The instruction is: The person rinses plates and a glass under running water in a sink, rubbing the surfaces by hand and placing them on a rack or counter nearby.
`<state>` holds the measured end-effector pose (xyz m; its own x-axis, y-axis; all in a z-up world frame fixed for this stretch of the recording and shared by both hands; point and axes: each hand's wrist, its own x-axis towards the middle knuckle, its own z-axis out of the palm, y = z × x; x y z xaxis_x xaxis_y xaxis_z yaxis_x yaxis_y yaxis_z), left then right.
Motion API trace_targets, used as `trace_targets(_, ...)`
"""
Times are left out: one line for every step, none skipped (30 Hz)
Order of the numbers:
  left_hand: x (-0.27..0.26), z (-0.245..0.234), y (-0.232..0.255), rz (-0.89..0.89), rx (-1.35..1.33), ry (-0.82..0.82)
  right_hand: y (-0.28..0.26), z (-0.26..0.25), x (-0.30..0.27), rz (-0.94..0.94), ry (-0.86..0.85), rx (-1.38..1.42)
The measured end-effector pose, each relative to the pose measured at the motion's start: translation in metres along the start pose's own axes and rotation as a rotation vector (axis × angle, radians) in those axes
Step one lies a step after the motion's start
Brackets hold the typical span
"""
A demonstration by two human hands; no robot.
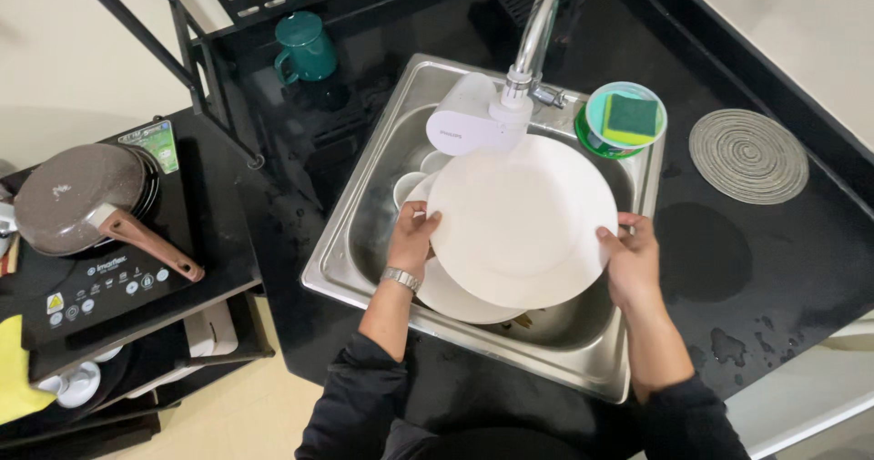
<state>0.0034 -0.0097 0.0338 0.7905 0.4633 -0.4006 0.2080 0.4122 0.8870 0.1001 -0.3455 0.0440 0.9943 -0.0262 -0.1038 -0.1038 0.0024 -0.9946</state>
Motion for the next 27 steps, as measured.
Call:
trace_targets(-0.005, 0.002, 0.004, 0.003, 0.002, -0.002, 0.009, 0.003, 0.008, -0.002, 0.002, 0.003)
trace_targets(-0.011, 0.005, 0.008, -0.022, -0.068, -0.038, 0.017, 0.006, 0.015, -0.007, 0.006, -0.023)
trace_targets(-0.016, 0.006, 0.013, -0.047, -0.137, -0.071, 0.025, 0.010, 0.022, -0.011, 0.008, -0.047)
trace_targets(-0.021, 0.004, 0.013, -0.044, -0.134, -0.071, 0.025, 0.014, 0.028, -0.012, 0.007, -0.043)
trace_targets(-0.025, 0.003, 0.014, -0.045, -0.153, -0.073, 0.024, 0.017, 0.033, -0.038, 0.009, -0.182)
trace_targets(-0.029, 0.001, 0.014, -0.045, -0.171, -0.075, 0.024, 0.021, 0.038, -0.063, 0.012, -0.321)
trace_targets(-0.032, -0.001, 0.012, -0.044, -0.170, -0.074, 0.010, 0.030, 0.035, -0.064, 0.011, -0.320)
trace_targets(-0.035, -0.003, 0.010, -0.027, -0.191, -0.059, -0.004, 0.040, 0.032, -0.139, -0.047, -0.584)
trace_targets(-0.036, -0.005, 0.009, -0.006, -0.215, -0.045, -0.019, 0.050, 0.031, -0.219, -0.106, -0.847)
trace_targets(-0.037, -0.006, 0.007, -0.002, -0.216, -0.045, -0.024, 0.062, 0.024, -0.223, -0.107, -0.847)
trace_targets(-0.038, -0.007, 0.005, -0.007, -0.247, -0.032, -0.029, 0.074, 0.017, -0.400, -0.184, -1.104)
trace_targets(-0.039, -0.008, 0.002, -0.012, -0.277, -0.019, -0.033, 0.086, 0.009, -0.584, -0.261, -1.357)
trace_targets(-0.041, -0.006, 0.001, -0.009, -0.281, -0.018, -0.041, 0.100, -0.002, -0.589, -0.262, -1.358)
trace_targets(-0.042, -0.004, -0.001, -0.011, -0.313, -0.015, -0.049, 0.113, -0.013, -0.608, -0.385, -1.260)
trace_targets(-0.044, -0.003, -0.002, -0.013, -0.342, -0.012, -0.056, 0.127, -0.025, -0.623, -0.505, -1.157)
trace_targets(-0.041, -0.001, -0.008, -0.011, -0.344, -0.012, -0.068, 0.136, -0.037, -0.627, -0.505, -1.158)
trace_targets(-0.039, 0.001, -0.014, -0.007, -0.352, -0.013, -0.079, 0.146, -0.051, -0.653, -0.654, -1.157)
trace_targets(-0.036, 0.002, -0.020, -0.004, -0.359, -0.014, -0.091, 0.155, -0.064, -0.677, -0.804, -1.152)
trace_targets(-0.037, 0.001, -0.018, -0.001, -0.359, -0.016, -0.083, 0.154, -0.052, -0.679, -0.802, -1.152)
trace_targets(-0.038, 0.000, -0.016, 0.003, -0.350, -0.016, -0.075, 0.153, -0.040, -0.757, -0.757, -1.188)
trace_targets(-0.040, -0.001, -0.015, 0.005, -0.341, -0.015, -0.066, 0.152, -0.029, -0.833, -0.713, -1.223)
trace_targets(-0.041, -0.004, -0.017, 0.005, -0.341, -0.016, -0.067, 0.132, -0.012, -0.833, -0.712, -1.223)
trace_targets(-0.041, -0.007, -0.018, -0.013, -0.384, -0.013, -0.069, 0.114, 0.007, -0.729, -0.636, -1.217)
trace_targets(-0.041, -0.010, -0.018, -0.030, -0.427, -0.010, -0.071, 0.096, 0.026, -0.626, -0.559, -1.207)
trace_targets(-0.048, -0.008, -0.011, -0.028, -0.431, -0.010, -0.072, 0.078, 0.042, -0.630, -0.559, -1.210)
trace_targets(-0.054, -0.005, -0.005, -0.045, -0.443, -0.028, -0.073, 0.061, 0.058, -0.477, -0.446, -1.192)
trace_targets(-0.062, -0.002, -0.001, -0.065, -0.457, -0.047, -0.073, 0.041, 0.074, -0.325, -0.331, -1.170)
